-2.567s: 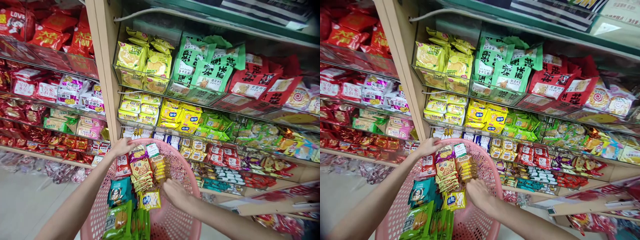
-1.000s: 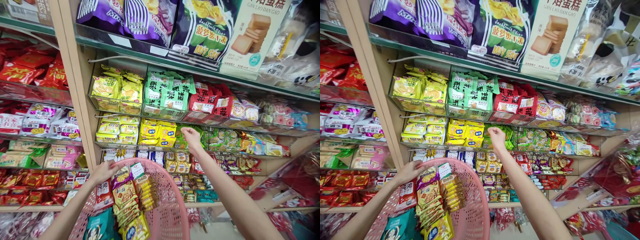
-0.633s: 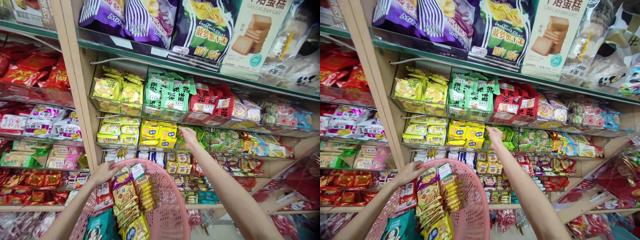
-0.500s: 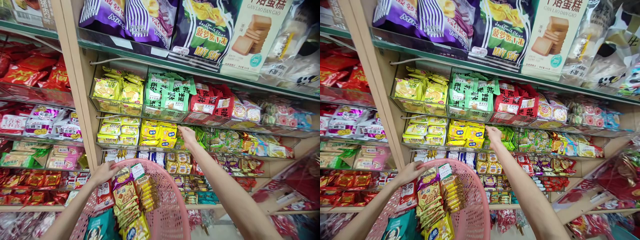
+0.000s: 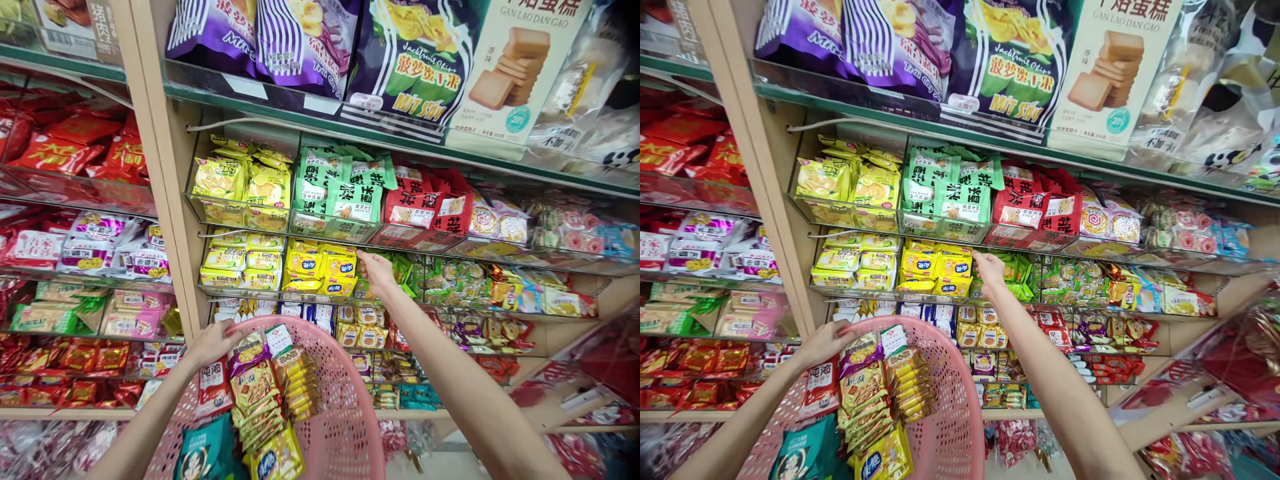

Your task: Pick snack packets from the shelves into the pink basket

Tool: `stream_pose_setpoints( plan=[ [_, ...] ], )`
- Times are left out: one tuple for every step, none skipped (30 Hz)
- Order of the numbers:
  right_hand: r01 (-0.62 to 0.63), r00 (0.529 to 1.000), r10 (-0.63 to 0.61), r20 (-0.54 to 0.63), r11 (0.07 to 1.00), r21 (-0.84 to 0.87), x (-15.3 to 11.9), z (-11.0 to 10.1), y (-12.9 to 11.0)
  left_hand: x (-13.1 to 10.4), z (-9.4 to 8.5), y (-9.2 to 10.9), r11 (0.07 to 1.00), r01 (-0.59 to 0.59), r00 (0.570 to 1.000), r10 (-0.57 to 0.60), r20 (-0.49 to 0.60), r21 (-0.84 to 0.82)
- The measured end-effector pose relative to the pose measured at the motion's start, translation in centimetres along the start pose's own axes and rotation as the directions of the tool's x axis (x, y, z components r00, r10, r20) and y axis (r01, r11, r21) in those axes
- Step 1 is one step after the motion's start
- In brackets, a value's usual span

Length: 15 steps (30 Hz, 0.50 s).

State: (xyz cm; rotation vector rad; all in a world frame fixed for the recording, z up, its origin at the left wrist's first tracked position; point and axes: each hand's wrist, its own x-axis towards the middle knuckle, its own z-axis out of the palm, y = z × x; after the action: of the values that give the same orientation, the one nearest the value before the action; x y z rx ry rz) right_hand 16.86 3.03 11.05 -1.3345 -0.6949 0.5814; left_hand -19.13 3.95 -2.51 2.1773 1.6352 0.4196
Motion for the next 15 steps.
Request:
stream_pose_setpoints(
  plan=[
    [-0.004, 1.0, 0.004, 0.0, 1.0, 0.002, 0.0, 0.0, -0.1, 0.0, 0.0, 0.0, 1.0, 0.002, 1.0, -0.002, -0.003, 0.005],
    [-0.009, 1.0, 0.009, 0.001, 1.0, 0.006, -0.1, 0.1, -0.1, 0.0, 0.0, 0.0, 1.0, 0.004, 1.0, -0.004, -0.004, 0.012],
    [-0.018, 1.0, 0.018, 0.004, 1.0, 0.009, -0.1, 0.1, -0.2, 0.0, 0.0, -0.1, 1.0, 0.003, 1.0, -0.003, -0.006, 0.017],
    [-0.03, 1.0, 0.03, 0.008, 0.999, 0.011, -0.2, 0.2, -0.3, 0.0, 0.0, -0.1, 1.0, -0.002, 1.0, 0.002, -0.006, 0.019],
    [-0.045, 0.999, 0.044, 0.013, 0.999, 0.014, -0.2, 0.2, -0.5, 0.0, 0.0, -0.2, 1.0, -0.007, 1.0, 0.007, -0.007, 0.019],
    [-0.06, 0.998, 0.06, 0.019, 0.998, 0.017, -0.2, 0.3, -0.6, 0.0, 0.0, -0.3, 1.0, -0.012, 1.0, 0.012, -0.007, 0.017],
    [-0.075, 0.997, 0.075, 0.025, 0.997, 0.019, -0.2, 0.4, -0.7, 0.1, 0.1, -0.3, 1.0, -0.014, 1.0, 0.014, -0.009, 0.016],
    [-0.088, 0.996, 0.087, 0.029, 0.996, 0.023, -0.2, 0.4, -0.8, 0.1, 0.1, -0.3, 1.0, -0.013, 1.0, 0.013, -0.01, 0.017],
    [-0.098, 0.995, 0.097, 0.032, 0.995, 0.027, -0.2, 0.5, -1.0, 0.1, 0.1, -0.3, 1.0, -0.011, 1.0, 0.011, -0.009, 0.018],
    [-0.106, 0.994, 0.105, 0.032, 0.994, 0.033, -0.2, 0.5, -1.1, 0.1, 0.0, -0.3, 1.0, -0.009, 1.0, 0.009, -0.007, 0.021],
    [-0.112, 0.993, 0.111, 0.032, 0.993, 0.04, -0.2, 0.6, -1.2, 0.1, 0.0, -0.2, 1.0, -0.008, 1.0, 0.008, -0.005, 0.02],
    [-0.117, 0.993, 0.116, 0.029, 0.992, 0.047, -0.3, 0.6, -1.3, 0.0, -0.1, -0.1, 1.0, -0.008, 1.0, 0.008, -0.002, 0.019],
    [-0.122, 0.992, 0.121, 0.025, 0.991, 0.056, -0.4, 0.7, -1.5, 0.0, -0.1, -0.1, 1.0, -0.007, 1.0, 0.007, 0.001, 0.018],
    [-0.127, 0.992, 0.125, 0.022, 0.99, 0.065, -0.6, 0.7, -1.6, -0.1, -0.2, 0.0, 1.0, -0.004, 1.0, 0.004, 0.002, 0.019],
    [-0.132, 0.991, 0.131, 0.021, 0.988, 0.076, -0.8, 0.8, -1.8, -0.1, -0.2, 0.0, 1.0, -0.001, 1.0, 0.001, 0.003, 0.02]
  ],
)
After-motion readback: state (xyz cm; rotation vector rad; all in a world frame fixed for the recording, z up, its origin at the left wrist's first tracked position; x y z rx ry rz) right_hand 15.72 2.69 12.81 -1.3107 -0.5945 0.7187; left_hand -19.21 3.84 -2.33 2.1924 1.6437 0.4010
